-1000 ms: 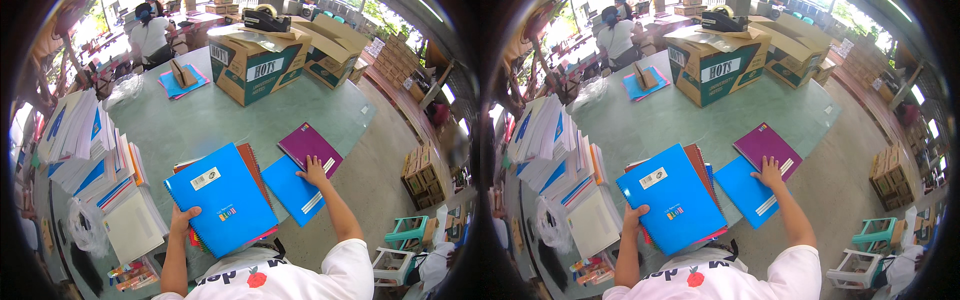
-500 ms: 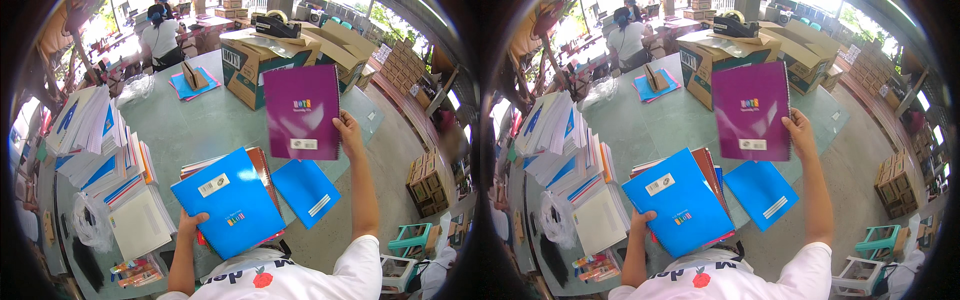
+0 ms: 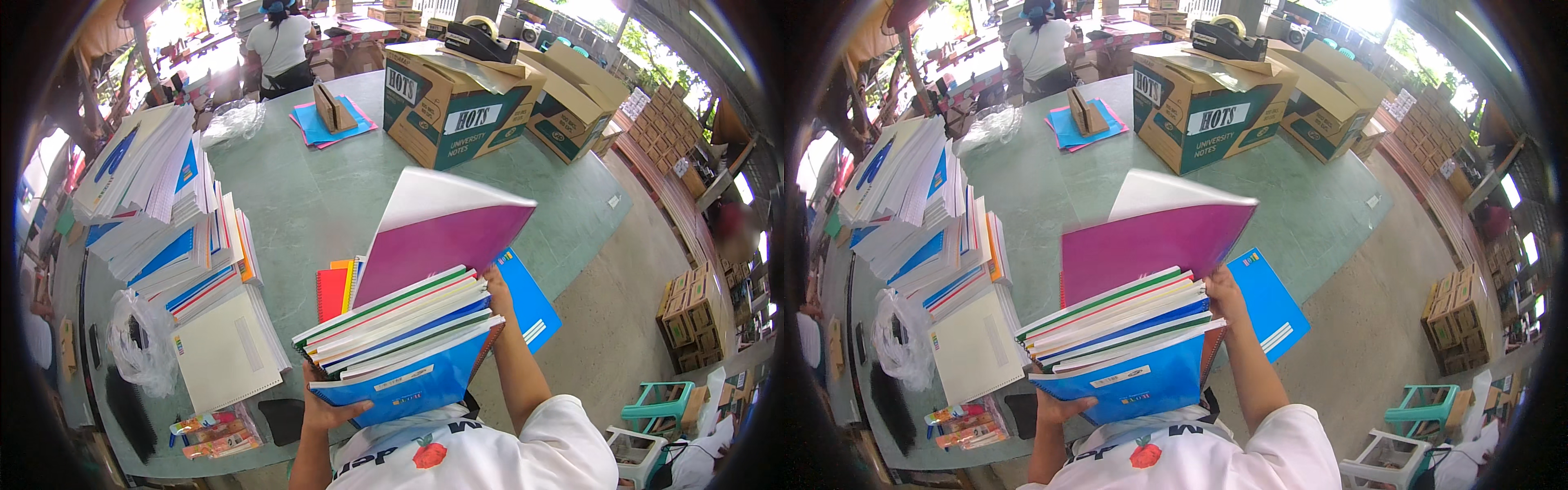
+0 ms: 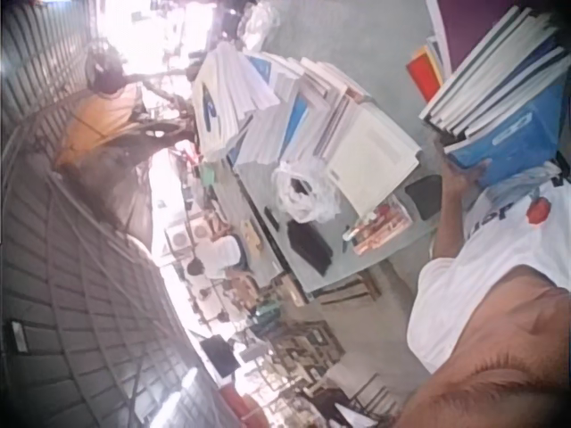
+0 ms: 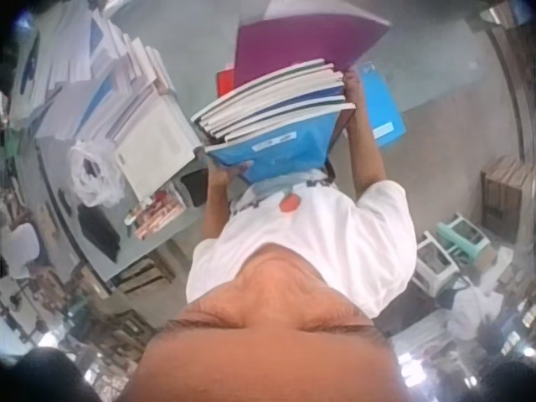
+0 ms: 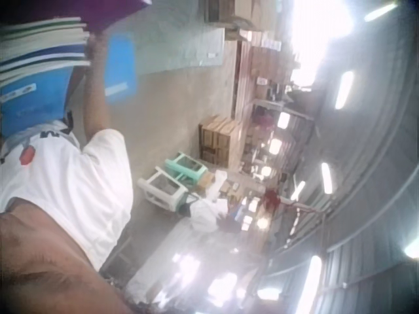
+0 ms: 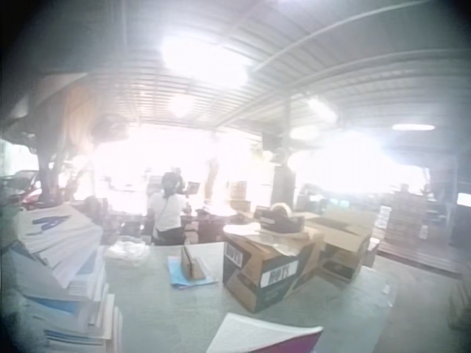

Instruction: The person sorts notebooks by color on a table and then inserts spiral binding coils into the pre-punched holes of individual notebooks by hand, using a small black tool to help guide the process.

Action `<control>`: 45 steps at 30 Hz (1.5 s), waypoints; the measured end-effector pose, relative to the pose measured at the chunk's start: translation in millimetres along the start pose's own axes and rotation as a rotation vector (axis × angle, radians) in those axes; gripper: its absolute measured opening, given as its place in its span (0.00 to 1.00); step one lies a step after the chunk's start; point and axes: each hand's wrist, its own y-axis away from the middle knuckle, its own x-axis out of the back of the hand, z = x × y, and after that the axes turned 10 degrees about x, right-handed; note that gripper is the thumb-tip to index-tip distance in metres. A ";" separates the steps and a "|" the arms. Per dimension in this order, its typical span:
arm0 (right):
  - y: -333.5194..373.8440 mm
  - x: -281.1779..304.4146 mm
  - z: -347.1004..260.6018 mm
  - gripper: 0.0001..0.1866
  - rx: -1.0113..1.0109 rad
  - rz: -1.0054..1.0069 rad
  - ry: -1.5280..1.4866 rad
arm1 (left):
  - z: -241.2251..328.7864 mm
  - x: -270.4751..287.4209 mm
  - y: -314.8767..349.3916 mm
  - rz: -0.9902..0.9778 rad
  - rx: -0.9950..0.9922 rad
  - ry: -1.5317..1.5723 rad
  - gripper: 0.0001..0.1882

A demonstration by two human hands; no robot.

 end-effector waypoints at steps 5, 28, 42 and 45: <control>34.6 5.3 -14.1 0.31 -0.373 0.135 0.269 | 18.0 -7.7 -4.5 0.051 0.006 0.011 0.57; 116.0 -13.8 -44.9 0.54 -0.090 -0.259 0.208 | 78.9 -41.4 -8.3 0.140 0.300 0.237 0.57; 17.4 -37.1 -24.8 0.57 0.117 -0.087 0.470 | 80.9 -40.7 -98.3 0.155 -0.064 -0.010 0.61; 17.6 -40.1 -29.2 0.60 0.209 -0.221 0.485 | 80.6 -33.5 -87.1 0.132 -0.327 0.096 0.68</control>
